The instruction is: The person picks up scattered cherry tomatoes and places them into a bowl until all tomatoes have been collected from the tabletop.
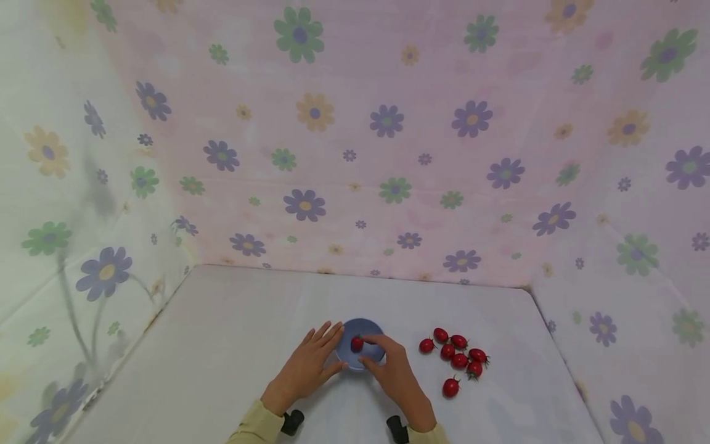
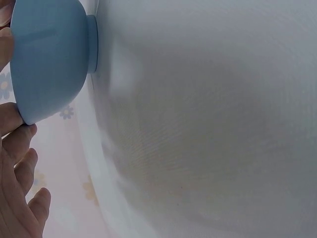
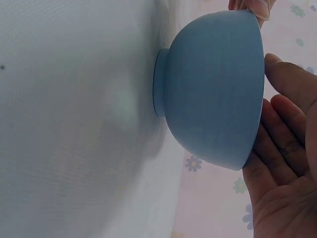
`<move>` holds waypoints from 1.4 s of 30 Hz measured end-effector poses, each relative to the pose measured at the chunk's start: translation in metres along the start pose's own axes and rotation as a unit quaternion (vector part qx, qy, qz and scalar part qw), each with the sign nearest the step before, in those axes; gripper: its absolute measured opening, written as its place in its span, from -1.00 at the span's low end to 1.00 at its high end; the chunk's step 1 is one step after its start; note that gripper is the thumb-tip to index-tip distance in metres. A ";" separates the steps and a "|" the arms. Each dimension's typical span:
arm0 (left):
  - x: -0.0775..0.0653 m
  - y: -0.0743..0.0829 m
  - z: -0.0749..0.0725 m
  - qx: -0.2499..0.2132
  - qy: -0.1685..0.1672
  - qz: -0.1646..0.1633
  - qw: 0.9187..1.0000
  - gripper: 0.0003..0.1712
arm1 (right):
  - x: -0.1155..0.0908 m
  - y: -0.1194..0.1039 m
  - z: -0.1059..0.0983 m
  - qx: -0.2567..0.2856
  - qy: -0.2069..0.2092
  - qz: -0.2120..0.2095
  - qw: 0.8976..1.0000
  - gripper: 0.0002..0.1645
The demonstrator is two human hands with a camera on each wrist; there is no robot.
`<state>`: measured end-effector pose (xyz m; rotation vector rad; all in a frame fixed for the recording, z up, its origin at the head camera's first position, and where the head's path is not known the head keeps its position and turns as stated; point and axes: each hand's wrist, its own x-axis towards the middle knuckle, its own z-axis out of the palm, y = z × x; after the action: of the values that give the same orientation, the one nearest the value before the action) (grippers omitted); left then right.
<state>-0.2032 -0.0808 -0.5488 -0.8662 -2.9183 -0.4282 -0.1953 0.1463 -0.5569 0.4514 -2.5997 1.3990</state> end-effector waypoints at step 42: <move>0.001 0.001 0.005 -0.003 0.015 -0.002 1.000 -0.14 | -0.041 0.000 -0.020 -0.006 0.112 -0.006 0.994 -0.33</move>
<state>-0.2035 -0.0783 -0.5535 -0.8457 -2.8932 -0.4458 -0.1564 0.1703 -0.5571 0.2876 -2.4208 1.3433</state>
